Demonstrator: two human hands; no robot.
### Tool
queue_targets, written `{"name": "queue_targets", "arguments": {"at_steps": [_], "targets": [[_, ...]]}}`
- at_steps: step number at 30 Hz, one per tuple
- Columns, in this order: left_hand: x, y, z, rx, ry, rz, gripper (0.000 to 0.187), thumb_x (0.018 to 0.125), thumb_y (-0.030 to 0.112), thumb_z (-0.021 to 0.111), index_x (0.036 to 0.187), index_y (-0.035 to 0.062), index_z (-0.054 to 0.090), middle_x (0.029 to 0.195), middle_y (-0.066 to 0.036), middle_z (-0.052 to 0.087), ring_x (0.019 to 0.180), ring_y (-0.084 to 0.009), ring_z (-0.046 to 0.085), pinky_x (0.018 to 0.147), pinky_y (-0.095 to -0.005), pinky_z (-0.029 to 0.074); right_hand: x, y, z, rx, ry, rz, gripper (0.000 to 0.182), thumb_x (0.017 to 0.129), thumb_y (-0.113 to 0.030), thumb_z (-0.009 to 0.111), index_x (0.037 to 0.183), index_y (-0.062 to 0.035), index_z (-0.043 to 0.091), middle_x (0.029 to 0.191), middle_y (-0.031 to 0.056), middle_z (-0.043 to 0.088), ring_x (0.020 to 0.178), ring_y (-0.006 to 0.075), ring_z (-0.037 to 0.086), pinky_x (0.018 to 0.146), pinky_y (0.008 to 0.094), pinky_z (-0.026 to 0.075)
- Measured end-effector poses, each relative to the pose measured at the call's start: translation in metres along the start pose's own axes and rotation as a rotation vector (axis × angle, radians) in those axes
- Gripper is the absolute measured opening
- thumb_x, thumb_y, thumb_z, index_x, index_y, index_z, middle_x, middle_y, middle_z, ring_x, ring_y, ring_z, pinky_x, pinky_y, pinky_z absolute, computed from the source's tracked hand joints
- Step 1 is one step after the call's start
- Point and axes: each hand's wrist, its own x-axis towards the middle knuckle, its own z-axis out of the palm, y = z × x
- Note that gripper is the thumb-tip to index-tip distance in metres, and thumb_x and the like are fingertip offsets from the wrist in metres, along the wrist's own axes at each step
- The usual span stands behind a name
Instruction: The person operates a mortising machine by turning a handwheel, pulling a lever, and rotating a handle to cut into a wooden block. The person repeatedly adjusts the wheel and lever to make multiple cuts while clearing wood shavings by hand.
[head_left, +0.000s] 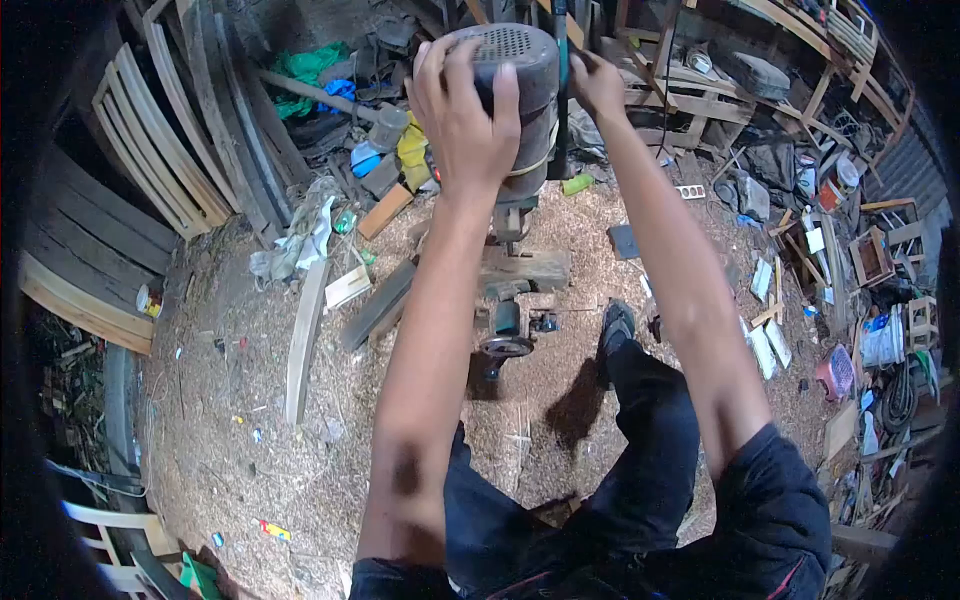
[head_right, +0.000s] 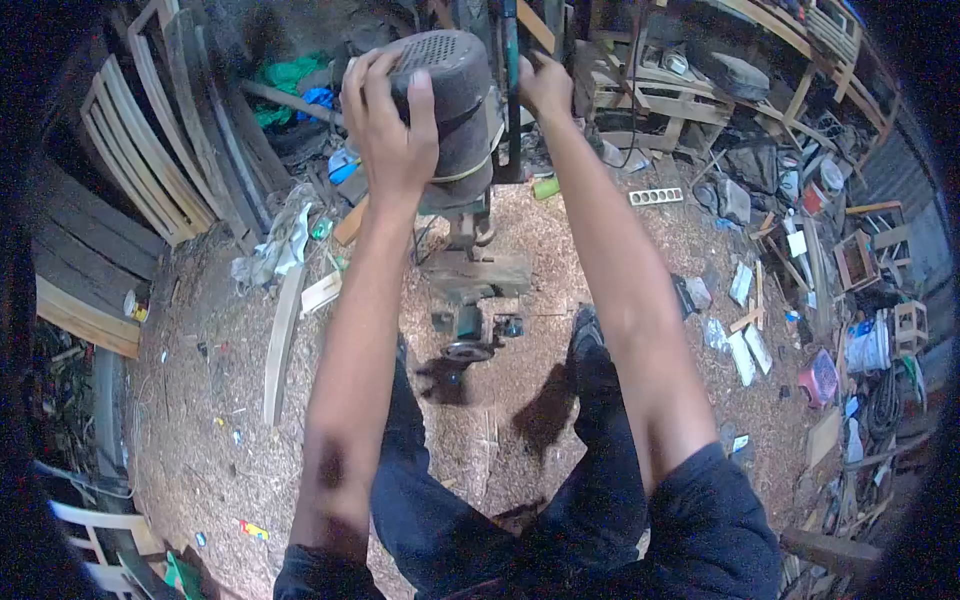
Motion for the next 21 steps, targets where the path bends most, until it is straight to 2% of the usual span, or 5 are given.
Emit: {"name": "queue_targets", "arguments": {"at_steps": [3,7,9,12,21], "targets": [[-0.069,0.006,-0.035,-0.076,0.147,-0.104,0.049,0.100,0.030,0.050,0.135,-0.0046,0.044,0.139,-0.025,0.043,0.131,-0.0378,0.041,0.112,-0.0484,0.029,-0.104,0.028,-0.009,0.206,0.281,0.051,0.044,0.094,-0.029,0.062,0.122,0.0040,0.062,0.118,0.0221,0.067,0.106,0.0320,0.066,0.090,0.0368,0.049],[-0.235,-0.002,-0.087,-0.154,-0.272,-0.853,0.040,0.103,0.029,0.047,0.124,-0.0033,0.054,0.121,-0.024,0.058,0.124,-0.0382,0.051,0.103,-0.0448,0.039,-0.320,0.035,-0.004,0.191,0.057,0.213,0.031,0.097,-0.016,0.057,0.119,0.0054,0.053,0.112,0.0210,0.061,0.104,0.0307,0.060,0.093,0.0420,0.047],[-0.321,-0.020,-0.089,-0.037,-0.535,-1.252,0.056,0.106,0.043,0.034,0.130,-0.0026,0.056,0.122,-0.023,0.062,0.123,-0.0360,0.053,0.103,-0.0435,0.040,-0.409,0.044,0.020,-0.056,-0.254,-0.014,0.072,0.086,-0.027,0.072,0.140,0.0068,0.036,0.128,0.0329,0.048,0.118,0.0442,0.051,0.101,0.0499,0.043],[-0.329,-0.011,-0.095,-0.242,-0.762,-1.574,0.078,0.104,0.059,0.015,0.138,-0.0001,0.053,0.130,-0.022,0.060,0.127,-0.0334,0.052,0.108,-0.0421,0.037,-0.465,0.002,0.033,-0.093,-0.601,0.145,0.104,0.075,-0.035,0.083,0.148,0.0052,0.021,0.139,0.0372,0.035,0.131,0.0518,0.037,0.108,0.0545,0.037],[-0.383,-0.037,-0.100,-0.561,-0.923,-1.818,0.097,0.093,0.076,-0.001,0.156,0.0081,0.029,0.162,-0.018,0.022,0.151,-0.0317,0.016,0.121,-0.0467,0.009,-0.490,0.010,0.062,-0.432,-0.705,0.177,0.121,0.065,-0.031,0.092,0.149,0.0070,0.013,0.143,0.0405,0.024,0.129,0.0610,0.031,0.110,0.0591,0.034]]}}
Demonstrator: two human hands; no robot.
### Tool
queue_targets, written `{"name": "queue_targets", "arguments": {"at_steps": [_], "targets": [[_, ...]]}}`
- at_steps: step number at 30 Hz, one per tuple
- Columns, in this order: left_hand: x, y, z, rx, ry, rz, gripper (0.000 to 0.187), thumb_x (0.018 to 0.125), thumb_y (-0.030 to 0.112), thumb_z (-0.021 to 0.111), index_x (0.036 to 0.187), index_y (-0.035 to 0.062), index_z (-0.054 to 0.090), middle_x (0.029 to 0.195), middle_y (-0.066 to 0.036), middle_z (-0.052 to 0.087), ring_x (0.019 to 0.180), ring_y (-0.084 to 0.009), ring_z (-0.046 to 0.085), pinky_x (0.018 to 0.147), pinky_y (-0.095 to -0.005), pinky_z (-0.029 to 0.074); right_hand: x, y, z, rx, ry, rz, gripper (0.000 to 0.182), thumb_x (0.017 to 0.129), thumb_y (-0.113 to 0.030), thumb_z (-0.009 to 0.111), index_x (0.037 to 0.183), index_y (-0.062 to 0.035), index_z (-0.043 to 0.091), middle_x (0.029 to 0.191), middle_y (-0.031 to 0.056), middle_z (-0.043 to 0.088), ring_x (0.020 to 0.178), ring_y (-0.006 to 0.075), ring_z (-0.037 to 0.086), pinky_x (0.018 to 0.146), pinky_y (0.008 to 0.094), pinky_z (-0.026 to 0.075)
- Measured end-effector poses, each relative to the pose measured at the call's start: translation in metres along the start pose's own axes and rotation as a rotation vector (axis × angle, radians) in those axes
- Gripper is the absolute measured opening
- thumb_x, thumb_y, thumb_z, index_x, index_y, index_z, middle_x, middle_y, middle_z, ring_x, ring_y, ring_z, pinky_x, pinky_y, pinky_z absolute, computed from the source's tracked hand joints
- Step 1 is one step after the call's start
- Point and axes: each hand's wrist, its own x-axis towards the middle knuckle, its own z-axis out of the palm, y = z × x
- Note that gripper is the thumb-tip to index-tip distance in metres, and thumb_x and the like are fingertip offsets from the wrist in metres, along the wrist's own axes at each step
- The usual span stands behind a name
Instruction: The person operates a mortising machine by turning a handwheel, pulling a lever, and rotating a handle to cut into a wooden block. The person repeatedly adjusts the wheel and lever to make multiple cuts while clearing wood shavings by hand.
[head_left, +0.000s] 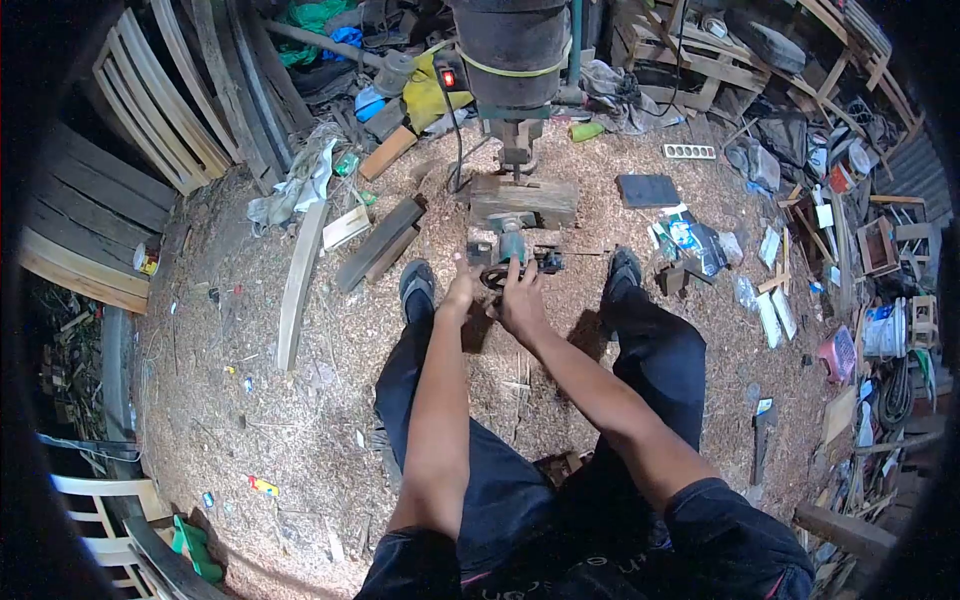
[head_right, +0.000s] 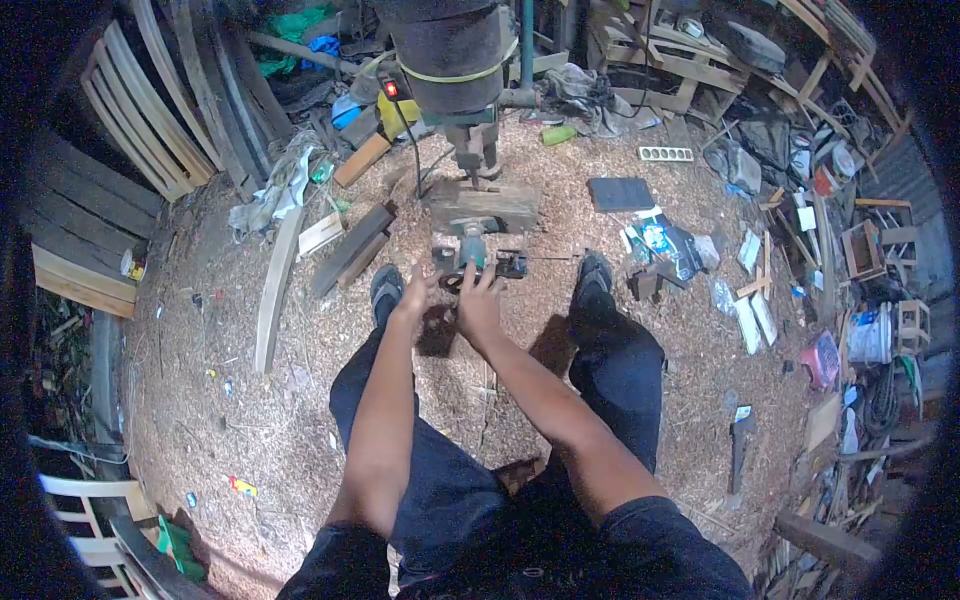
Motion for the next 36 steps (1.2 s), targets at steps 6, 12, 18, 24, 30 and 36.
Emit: {"name": "queue_targets", "arguments": {"at_steps": [6,12,18,24,30,36], "targets": [[-0.006,0.007,0.004,0.036,0.018,0.054,0.093,0.096,0.073,0.003,0.154,0.0057,0.031,0.161,-0.019,0.024,0.151,-0.0299,0.018,0.122,-0.0419,0.010,-0.002,0.002,-0.007,0.008,-0.015,-0.052,0.116,0.066,-0.028,0.091,0.149,0.0047,0.016,0.142,0.0413,0.023,0.128,0.0606,0.033,0.107,0.0613,0.035],[0.021,-0.007,-0.006,0.071,0.013,0.070,0.090,0.098,0.070,0.006,0.152,0.0046,0.035,0.159,-0.018,0.031,0.149,-0.0279,0.024,0.121,-0.0364,0.014,0.005,0.010,0.010,-0.004,0.012,-0.031,0.112,0.068,-0.021,0.088,0.151,-0.0003,0.017,0.144,0.0392,0.024,0.125,0.0594,0.038,0.103,0.0603,0.041],[0.027,-0.012,-0.002,0.146,0.080,0.083,0.090,0.097,0.071,0.007,0.148,0.0074,0.044,0.155,-0.019,0.037,0.148,-0.0298,0.028,0.121,-0.0375,0.017,0.009,0.034,0.013,-0.045,-0.052,-0.078,0.098,0.071,0.000,0.072,0.151,-0.0001,0.016,0.142,0.0388,0.027,0.117,0.0587,0.043,0.101,0.0590,0.042],[0.049,-0.025,-0.002,0.258,0.134,0.151,0.089,0.097,0.071,0.006,0.146,0.0097,0.049,0.151,-0.020,0.044,0.142,-0.0322,0.037,0.118,-0.0398,0.024,0.008,0.043,0.011,-0.030,-0.019,-0.151,0.099,0.071,0.002,0.071,0.152,-0.0077,0.016,0.144,0.0348,0.026,0.122,0.0588,0.042,0.103,0.0566,0.043],[-0.027,0.036,0.027,0.382,0.398,0.151,0.071,0.103,0.058,0.025,0.127,0.0032,0.063,0.116,-0.026,0.067,0.110,-0.0421,0.063,0.099,-0.0457,0.046,0.014,0.047,-0.028,0.236,0.037,-0.149,0.085,0.076,-0.012,0.075,0.145,-0.0018,0.028,0.134,0.0341,0.040,0.117,0.0525,0.050,0.101,0.0518,0.045],[-0.089,0.182,0.059,0.252,0.704,1.300,0.038,0.102,0.026,0.049,0.124,-0.0043,0.057,0.118,-0.024,0.062,0.111,-0.0415,0.059,0.096,-0.0468,0.045,0.075,-0.025,-0.203,0.568,0.680,-0.345,0.053,0.084,-0.012,0.067,0.129,0.0054,0.045,0.116,0.0251,0.055,0.108,0.0382,0.056,0.093,0.0449,0.046]]}}
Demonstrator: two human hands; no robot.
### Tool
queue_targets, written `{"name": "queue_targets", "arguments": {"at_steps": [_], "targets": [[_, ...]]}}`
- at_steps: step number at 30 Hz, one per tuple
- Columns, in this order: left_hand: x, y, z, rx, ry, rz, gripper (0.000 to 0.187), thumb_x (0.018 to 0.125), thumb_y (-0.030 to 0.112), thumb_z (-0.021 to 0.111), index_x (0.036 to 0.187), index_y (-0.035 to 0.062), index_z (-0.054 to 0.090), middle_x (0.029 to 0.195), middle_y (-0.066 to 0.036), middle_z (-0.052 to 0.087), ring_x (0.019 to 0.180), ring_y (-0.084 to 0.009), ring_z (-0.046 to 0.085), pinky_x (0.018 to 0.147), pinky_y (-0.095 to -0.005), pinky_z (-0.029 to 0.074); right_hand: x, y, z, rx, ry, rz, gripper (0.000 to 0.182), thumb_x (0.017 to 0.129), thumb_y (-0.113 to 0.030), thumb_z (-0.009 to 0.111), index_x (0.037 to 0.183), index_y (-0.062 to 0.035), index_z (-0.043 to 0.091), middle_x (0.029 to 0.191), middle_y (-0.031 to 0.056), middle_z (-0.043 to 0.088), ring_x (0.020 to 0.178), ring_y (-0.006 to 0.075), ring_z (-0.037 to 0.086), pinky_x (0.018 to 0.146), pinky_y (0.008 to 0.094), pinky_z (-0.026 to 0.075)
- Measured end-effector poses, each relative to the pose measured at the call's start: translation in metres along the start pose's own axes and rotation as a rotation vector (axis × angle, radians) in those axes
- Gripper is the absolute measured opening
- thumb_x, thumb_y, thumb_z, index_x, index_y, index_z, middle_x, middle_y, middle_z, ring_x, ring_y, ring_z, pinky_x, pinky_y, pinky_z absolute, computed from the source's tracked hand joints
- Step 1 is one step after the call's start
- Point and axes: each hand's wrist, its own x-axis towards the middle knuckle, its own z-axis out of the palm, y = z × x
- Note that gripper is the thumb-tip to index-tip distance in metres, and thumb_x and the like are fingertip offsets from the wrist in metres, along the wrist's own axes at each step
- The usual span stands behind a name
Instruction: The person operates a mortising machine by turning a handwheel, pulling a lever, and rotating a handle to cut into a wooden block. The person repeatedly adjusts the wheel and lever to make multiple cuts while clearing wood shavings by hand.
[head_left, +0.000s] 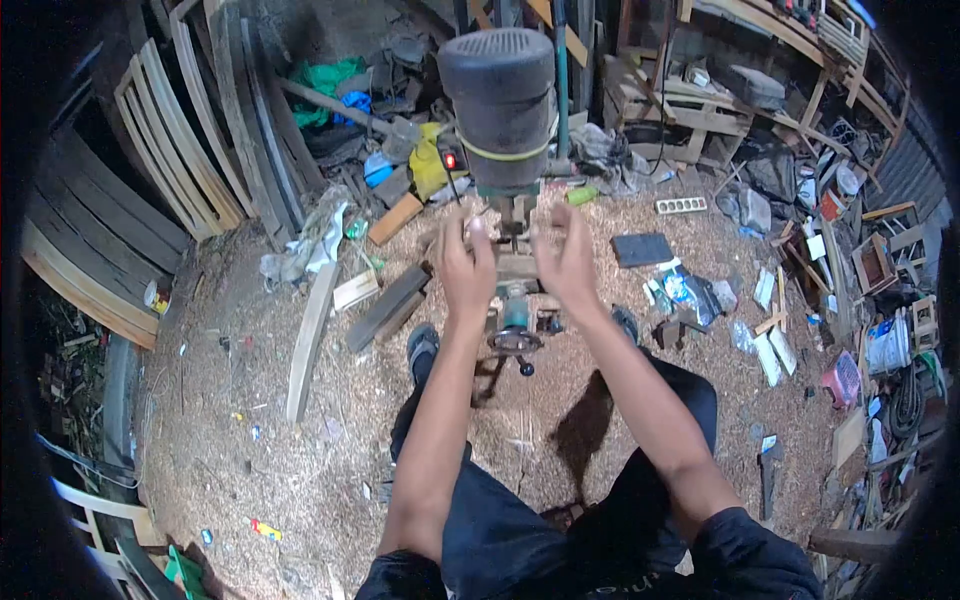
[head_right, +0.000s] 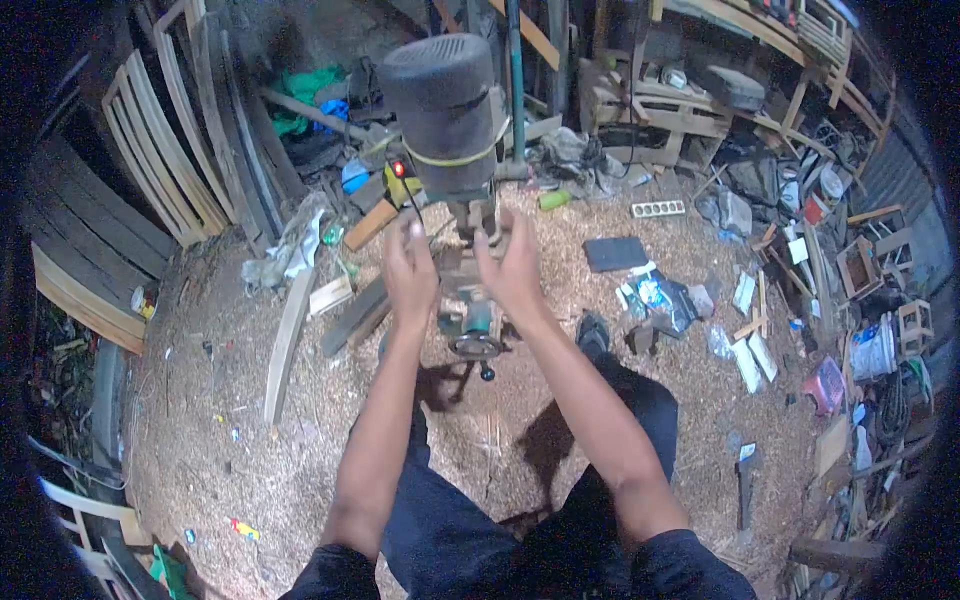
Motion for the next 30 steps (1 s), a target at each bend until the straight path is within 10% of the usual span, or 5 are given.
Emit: {"name": "queue_targets", "arguments": {"at_steps": [6,18,30], "targets": [[0.154,0.113,0.030,0.047,0.326,0.579,0.033,0.092,0.022,0.060,0.115,-0.0012,0.057,0.120,-0.020,0.057,0.117,-0.0368,0.052,0.103,-0.0450,0.039,0.158,-0.093,-0.026,0.222,0.266,-0.088,0.045,0.086,-0.013,0.068,0.123,0.0050,0.049,0.109,0.0208,0.060,0.104,0.0326,0.060,0.091,0.0413,0.047],[0.212,0.130,0.053,0.168,0.324,0.514,0.021,0.083,0.018,0.057,0.094,0.0020,0.064,0.100,-0.016,0.064,0.097,-0.0359,0.060,0.089,-0.0438,0.046,0.323,-0.061,0.002,0.077,0.358,-0.149,0.049,0.082,-0.018,0.068,0.119,0.0071,0.048,0.108,0.0240,0.057,0.103,0.0371,0.059,0.092,0.0441,0.048],[0.213,0.128,0.055,0.181,0.314,0.511,0.020,0.080,0.020,0.057,0.086,0.0023,0.063,0.096,-0.015,0.063,0.093,-0.0347,0.059,0.085,-0.0446,0.045,0.424,-0.017,0.025,-0.232,0.110,0.207,0.099,0.077,-0.047,0.077,0.140,0.0117,0.029,0.139,0.0354,0.042,0.131,0.0448,0.044,0.109,0.0451,0.039]]}}
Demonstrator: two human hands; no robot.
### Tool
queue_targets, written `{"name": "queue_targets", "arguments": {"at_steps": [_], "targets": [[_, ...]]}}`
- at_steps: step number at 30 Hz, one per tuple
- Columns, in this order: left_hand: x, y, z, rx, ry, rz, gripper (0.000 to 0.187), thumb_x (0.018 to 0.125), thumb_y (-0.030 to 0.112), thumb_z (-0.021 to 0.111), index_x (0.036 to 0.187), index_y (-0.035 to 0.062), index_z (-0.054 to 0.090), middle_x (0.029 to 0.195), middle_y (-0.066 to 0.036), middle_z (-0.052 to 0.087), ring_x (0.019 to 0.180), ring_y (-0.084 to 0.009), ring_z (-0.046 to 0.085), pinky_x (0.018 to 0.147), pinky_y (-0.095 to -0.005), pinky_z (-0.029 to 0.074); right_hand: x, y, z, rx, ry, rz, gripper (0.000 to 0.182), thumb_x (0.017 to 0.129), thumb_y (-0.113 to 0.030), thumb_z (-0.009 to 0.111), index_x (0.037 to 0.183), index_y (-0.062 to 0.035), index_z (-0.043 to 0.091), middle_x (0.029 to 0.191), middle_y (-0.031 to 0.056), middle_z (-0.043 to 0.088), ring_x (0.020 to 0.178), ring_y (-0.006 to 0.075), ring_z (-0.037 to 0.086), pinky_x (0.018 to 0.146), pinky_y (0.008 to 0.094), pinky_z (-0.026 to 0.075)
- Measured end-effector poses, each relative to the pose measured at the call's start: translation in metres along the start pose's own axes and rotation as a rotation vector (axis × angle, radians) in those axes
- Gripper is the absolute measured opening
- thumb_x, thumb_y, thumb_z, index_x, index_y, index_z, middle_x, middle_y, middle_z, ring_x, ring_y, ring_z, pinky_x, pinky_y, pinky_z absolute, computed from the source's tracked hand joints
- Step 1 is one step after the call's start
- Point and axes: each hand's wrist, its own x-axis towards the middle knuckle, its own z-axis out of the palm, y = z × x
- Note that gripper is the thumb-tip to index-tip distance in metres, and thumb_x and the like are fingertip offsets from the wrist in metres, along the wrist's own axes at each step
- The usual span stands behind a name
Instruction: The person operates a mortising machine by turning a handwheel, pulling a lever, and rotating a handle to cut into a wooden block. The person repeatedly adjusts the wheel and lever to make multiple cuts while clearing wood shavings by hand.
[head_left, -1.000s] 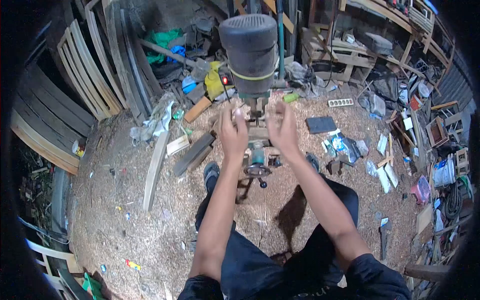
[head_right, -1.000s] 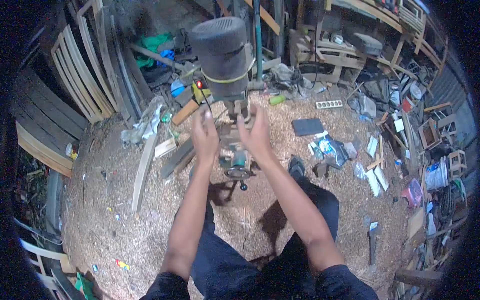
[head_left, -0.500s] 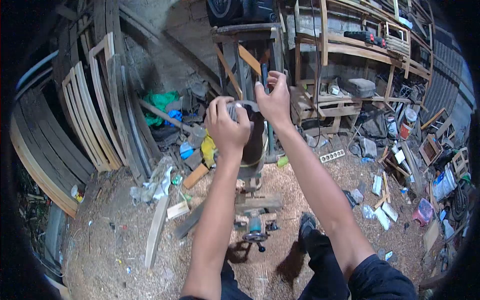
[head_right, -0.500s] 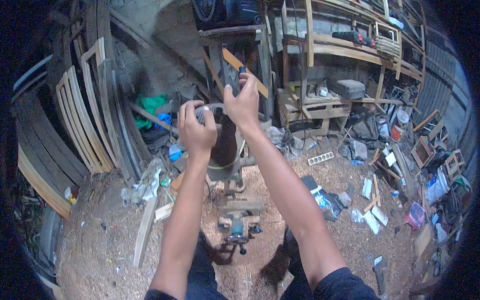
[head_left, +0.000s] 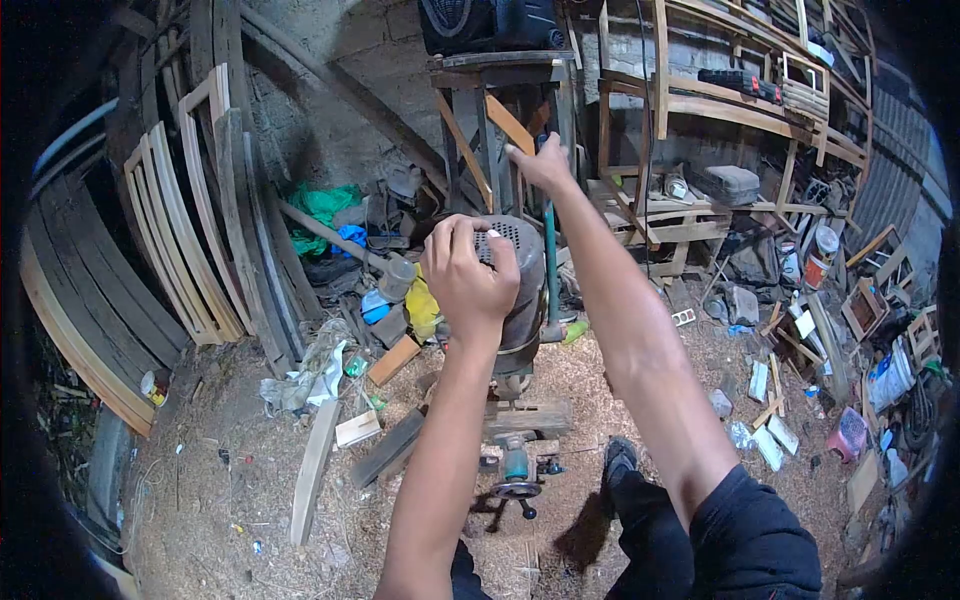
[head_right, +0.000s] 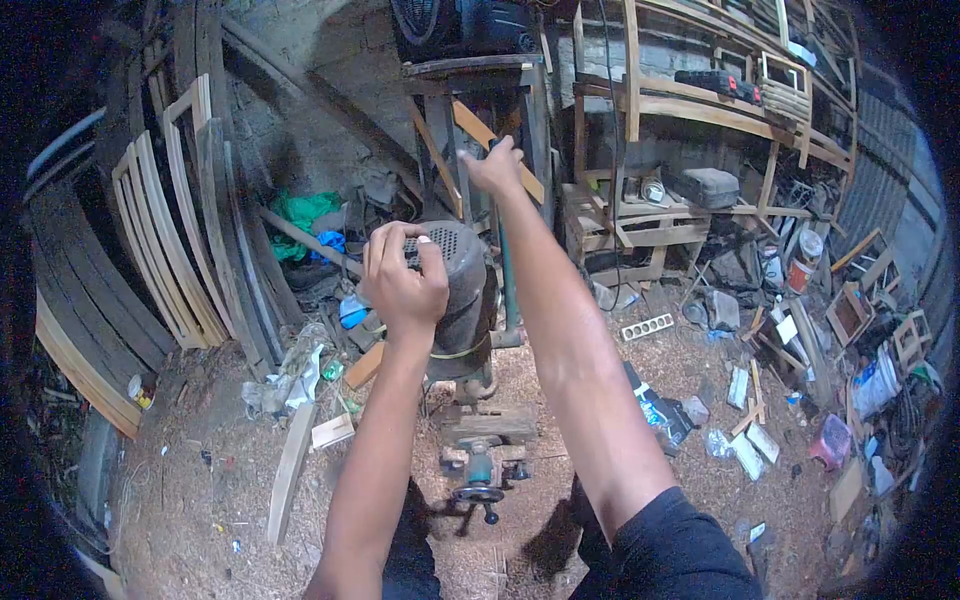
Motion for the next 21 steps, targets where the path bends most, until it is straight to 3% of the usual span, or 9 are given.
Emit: {"name": "queue_targets", "arguments": {"at_steps": [4,5,8,10,12,14,15,18,21], "targets": [[0.000,-0.001,0.002,-0.013,0.021,0.010,0.018,0.079,0.020,0.057,0.083,0.0031,0.064,0.093,-0.015,0.064,0.090,-0.0350,0.060,0.082,-0.0447,0.046,0.001,-0.022,-0.021,0.352,0.038,0.055,0.098,0.077,-0.074,0.064,0.123,0.0120,0.056,0.122,0.0351,0.059,0.122,0.0435,0.056,0.104,0.0438,0.043],[0.000,-0.003,0.004,-0.015,0.033,0.017,0.018,0.079,0.019,0.057,0.082,0.0034,0.064,0.092,-0.015,0.064,0.089,-0.0353,0.060,0.081,-0.0448,0.046,-0.015,-0.032,-0.034,0.253,0.097,0.093,0.098,0.077,-0.082,0.055,0.105,0.0104,0.067,0.112,0.0339,0.065,0.114,0.0431,0.061,0.102,0.0438,0.044],[-0.006,-0.006,0.004,0.029,0.043,0.023,0.016,0.077,0.018,0.058,0.081,0.0047,0.066,0.089,-0.014,0.066,0.086,-0.0360,0.062,0.082,-0.0445,0.047,-0.029,-0.034,-0.040,0.346,0.088,0.159,0.086,0.089,-0.076,0.041,0.095,0.0033,0.075,0.104,0.0304,0.068,0.108,0.0437,0.063,0.095,0.0472,0.046],[-0.012,-0.008,0.007,0.047,0.074,0.023,0.016,0.077,0.019,0.059,0.079,0.0063,0.069,0.087,-0.012,0.066,0.085,-0.0334,0.063,0.081,-0.0428,0.048,-0.059,-0.037,-0.049,0.335,0.181,0.121,0.074,0.093,-0.064,0.042,0.098,0.0017,0.074,0.104,0.0293,0.069,0.107,0.0465,0.062,0.096,0.0506,0.044],[-0.017,-0.010,0.009,0.064,0.076,0.005,0.017,0.077,0.020,0.059,0.076,0.0078,0.070,0.085,-0.010,0.067,0.084,-0.0324,0.063,0.081,-0.0422,0.048,-0.076,-0.026,-0.048,0.516,0.259,0.010,0.047,0.094,-0.037,0.057,0.068,0.0011,0.064,0.066,0.0085,0.060,0.062,0.0167,0.055,0.057,0.0334,0.041],[-0.021,-0.010,0.009,0.097,0.056,0.007,0.019,0.077,0.022,0.058,0.075,0.0068,0.070,0.084,-0.010,0.067,0.084,-0.0326,0.063,0.080,-0.0429,0.047,-0.093,-0.028,-0.063,0.336,0.300,-0.083,0.053,0.090,-0.043,0.046,0.083,0.0038,0.071,0.077,0.0301,0.065,0.080,0.0390,0.068,0.077,0.0499,0.046],[-0.022,-0.011,0.009,0.104,0.057,0.012,0.020,0.077,0.022,0.058,0.075,0.0063,0.070,0.083,-0.010,0.067,0.084,-0.0327,0.063,0.080,-0.0431,0.047,-0.098,-0.029,-0.064,0.316,0.317,-0.093,0.053,0.090,-0.041,0.046,0.079,0.0052,0.068,0.074,0.0283,0.065,0.077,0.0396,0.067,0.075,0.0502,0.046],[-0.025,-0.015,0.008,0.113,0.073,0.036,0.022,0.078,0.023,0.057,0.075,0.0052,0.070,0.082,-0.010,0.067,0.082,-0.0330,0.063,0.079,-0.0436,0.047,-0.111,-0.030,-0.070,0.432,0.280,-0.051,0.050,0.091,-0.040,0.050,0.074,0.0037,0.068,0.062,0.0189,0.062,0.064,0.0305,0.062,0.066,0.0437,0.045],[-0.024,-0.015,0.012,0.101,0.101,0.054,0.023,0.078,0.023,0.057,0.075,0.0048,0.070,0.082,-0.011,0.068,0.081,-0.0334,0.064,0.077,-0.0438,0.047,-0.117,-0.025,-0.070,0.474,0.277,-0.081,0.046,0.092,-0.037,0.052,0.075,0.0036,0.067,0.060,0.0153,0.061,0.061,0.0253,0.059,0.063,0.0407,0.045]]}}
